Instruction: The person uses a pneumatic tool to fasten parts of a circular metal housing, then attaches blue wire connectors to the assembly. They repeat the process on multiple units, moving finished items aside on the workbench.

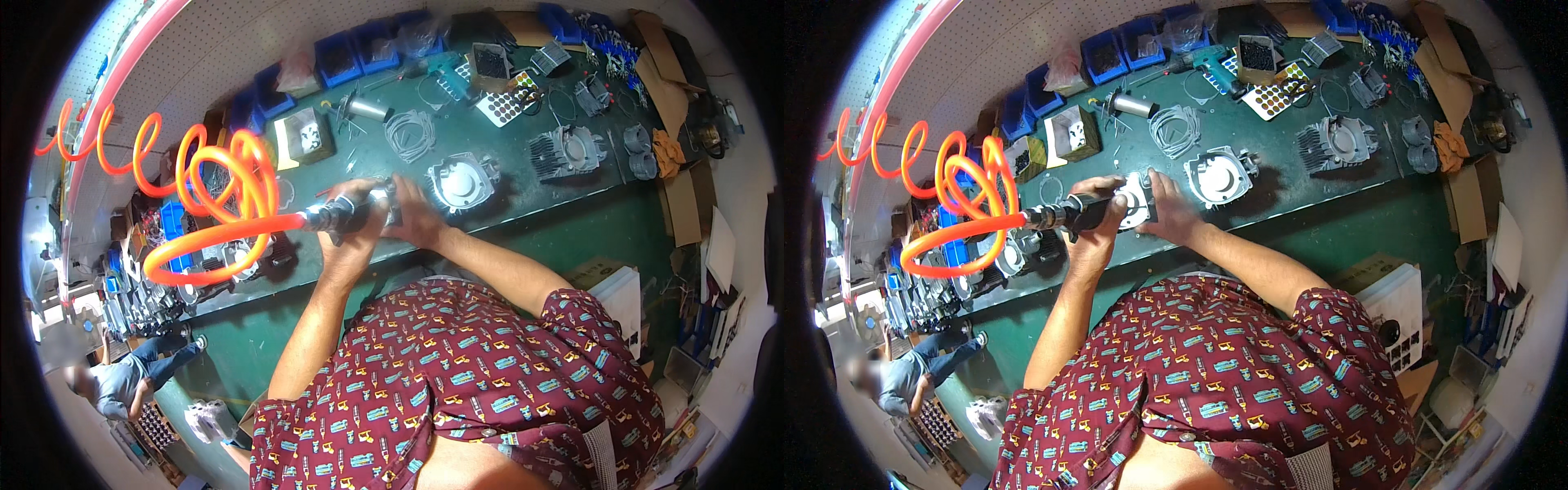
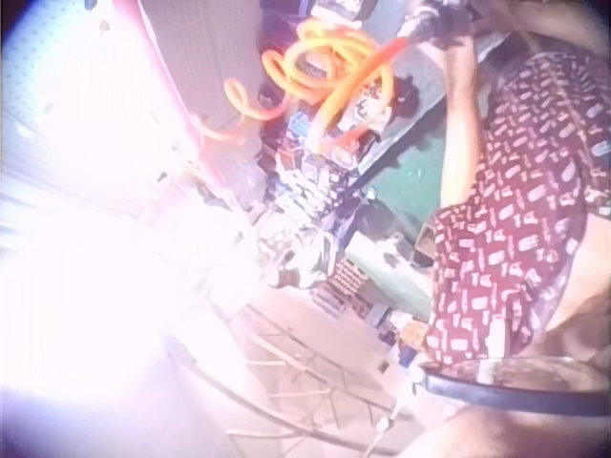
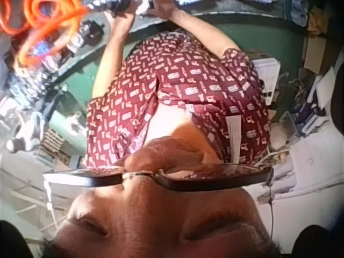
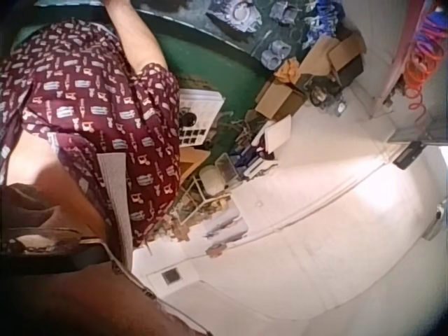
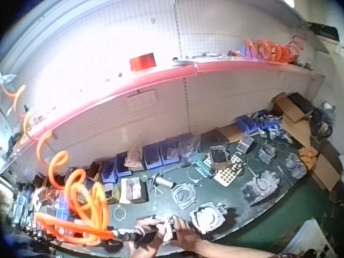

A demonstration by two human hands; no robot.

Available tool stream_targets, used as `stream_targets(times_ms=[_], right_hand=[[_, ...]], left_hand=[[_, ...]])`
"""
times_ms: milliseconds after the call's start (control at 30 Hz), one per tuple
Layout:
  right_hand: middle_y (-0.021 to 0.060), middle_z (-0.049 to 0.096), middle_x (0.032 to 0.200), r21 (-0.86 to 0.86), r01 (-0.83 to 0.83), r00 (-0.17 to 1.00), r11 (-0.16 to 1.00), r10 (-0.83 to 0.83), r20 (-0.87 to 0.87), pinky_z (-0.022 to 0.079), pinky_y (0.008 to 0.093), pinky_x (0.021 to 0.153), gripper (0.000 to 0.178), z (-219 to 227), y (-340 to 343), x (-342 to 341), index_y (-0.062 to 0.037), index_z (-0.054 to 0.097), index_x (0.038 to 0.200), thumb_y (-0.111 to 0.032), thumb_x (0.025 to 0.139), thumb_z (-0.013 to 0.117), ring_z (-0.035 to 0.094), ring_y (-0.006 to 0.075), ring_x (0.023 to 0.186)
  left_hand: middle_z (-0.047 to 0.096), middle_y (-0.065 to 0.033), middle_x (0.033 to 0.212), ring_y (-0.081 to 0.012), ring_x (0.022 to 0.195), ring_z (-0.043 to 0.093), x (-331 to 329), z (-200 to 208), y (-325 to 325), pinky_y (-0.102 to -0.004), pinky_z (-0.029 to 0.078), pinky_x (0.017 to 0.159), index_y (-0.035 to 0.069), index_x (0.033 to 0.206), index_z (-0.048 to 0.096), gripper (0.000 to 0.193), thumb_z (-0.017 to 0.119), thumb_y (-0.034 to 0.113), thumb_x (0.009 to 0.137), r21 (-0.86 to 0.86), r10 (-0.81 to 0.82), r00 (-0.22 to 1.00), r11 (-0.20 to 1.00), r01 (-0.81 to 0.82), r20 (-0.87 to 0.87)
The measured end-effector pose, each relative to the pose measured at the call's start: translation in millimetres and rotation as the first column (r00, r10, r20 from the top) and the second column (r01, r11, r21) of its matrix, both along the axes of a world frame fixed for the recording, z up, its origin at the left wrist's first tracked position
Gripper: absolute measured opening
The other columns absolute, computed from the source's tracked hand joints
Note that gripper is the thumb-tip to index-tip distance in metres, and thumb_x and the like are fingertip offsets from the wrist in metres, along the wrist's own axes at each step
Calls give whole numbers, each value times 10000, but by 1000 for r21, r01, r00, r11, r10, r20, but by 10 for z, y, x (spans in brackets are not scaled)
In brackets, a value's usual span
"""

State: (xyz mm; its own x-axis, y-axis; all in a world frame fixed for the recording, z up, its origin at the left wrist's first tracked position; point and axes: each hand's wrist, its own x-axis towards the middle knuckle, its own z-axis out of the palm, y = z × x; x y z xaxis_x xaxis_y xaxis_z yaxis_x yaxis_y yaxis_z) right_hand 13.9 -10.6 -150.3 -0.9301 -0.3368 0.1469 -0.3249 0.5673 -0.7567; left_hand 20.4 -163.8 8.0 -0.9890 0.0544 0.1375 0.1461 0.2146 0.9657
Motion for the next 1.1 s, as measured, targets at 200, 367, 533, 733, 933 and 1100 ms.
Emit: stream_targets(times_ms=[200,367,533,733,933,1100], right_hand=[[312,355,1459,-50,-22,998,999,25,63,329,474,1146,1171,79,-14,-21,128,189,1499,-403,701,862,360,447,1369],[298,387,1430,-40,-6,995,999,9,95,354,479,1121,1125,118,54,-31,126,204,1494,-371,717,850,392,438,1342],[272,427,1397,1,29,996,1000,-29,83,380,486,1093,1137,138,-56,-32,115,233,1483,-389,690,873,446,424,1287],[310,409,1427,-45,7,1000,999,-6,26,423,493,1070,1109,198,-292,0,116,259,1468,-373,694,883,450,460,1301],[308,355,1465,-11,31,999,999,-30,15,369,510,1118,1164,13,-121,-82,82,195,1509,-355,687,894,387,474,1346],[314,280,1536,63,71,982,995,-81,173,279,455,1195,1177,444,-233,200,69,123,1544,-284,702,866,297,450,1427]], left_hand=[[667,-109,971,-197,994,643,-40,-67,33,-400,505,965,42,1007,530,210,678,-51,890,68,-93,994,993,98,-64],[629,-56,894,-173,847,599,-79,-183,153,-334,488,809,44,864,601,129,692,-42,833,52,5,991,999,2,-131],[631,-73,915,-183,924,612,-8,-99,67,-400,481,940,54,935,559,183,678,-62,860,26,-29,998,999,31,-60],[662,-74,951,-166,949,624,124,117,-63,-348,517,865,38,957,594,208,706,-88,835,210,-22,1000,977,27,-22],[682,-101,1071,-220,1058,649,-2,339,-79,-392,505,991,28,1038,641,235,732,-50,836,193,-11,993,981,34,-115],[677,-81,1018,-212,1021,660,267,679,-1083,-351,532,919,34,1020,682,271,716,-103,789,186,147,953,978,-98,-265]])
